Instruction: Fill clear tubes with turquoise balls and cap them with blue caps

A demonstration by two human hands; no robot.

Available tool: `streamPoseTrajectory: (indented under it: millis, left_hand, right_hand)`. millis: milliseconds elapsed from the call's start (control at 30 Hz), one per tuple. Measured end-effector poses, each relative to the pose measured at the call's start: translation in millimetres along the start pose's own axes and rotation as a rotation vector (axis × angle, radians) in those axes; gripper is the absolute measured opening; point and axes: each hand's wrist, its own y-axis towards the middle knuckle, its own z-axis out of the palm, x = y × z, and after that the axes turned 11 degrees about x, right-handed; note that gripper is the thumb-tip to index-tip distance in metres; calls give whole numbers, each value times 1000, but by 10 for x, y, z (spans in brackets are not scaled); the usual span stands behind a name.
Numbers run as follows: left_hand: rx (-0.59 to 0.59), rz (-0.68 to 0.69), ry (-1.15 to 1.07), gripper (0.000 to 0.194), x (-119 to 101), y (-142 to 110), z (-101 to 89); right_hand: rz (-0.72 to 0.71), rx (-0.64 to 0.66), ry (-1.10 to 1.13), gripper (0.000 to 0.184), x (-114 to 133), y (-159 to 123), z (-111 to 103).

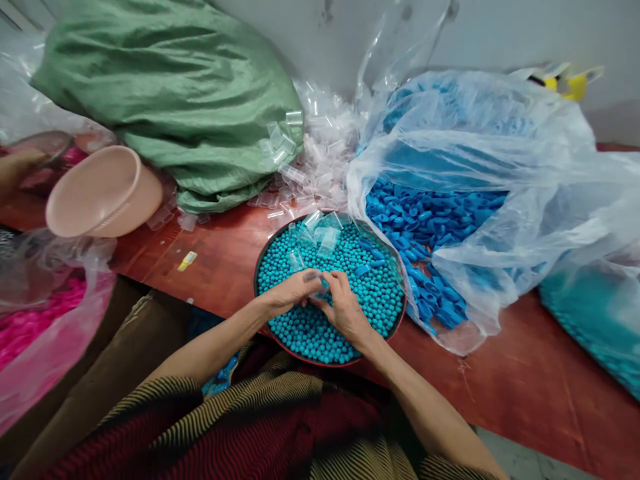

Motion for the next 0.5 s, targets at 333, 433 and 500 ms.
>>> streamPoseTrajectory:
  millis: [333, 433, 500]
  left_hand:
    - [-38, -91, 244, 32, 60, -121, -25]
    - [-125, -116, 431, 30, 115, -231, -115]
    - [-225, -92, 607, 29, 163, -307, -157]
  right_hand:
    - [-88, 169, 58, 47, 91, 6, -89]
    - [-161, 335, 150, 25, 117, 288, -250]
    - [-118, 321, 66, 24, 145, 581, -271]
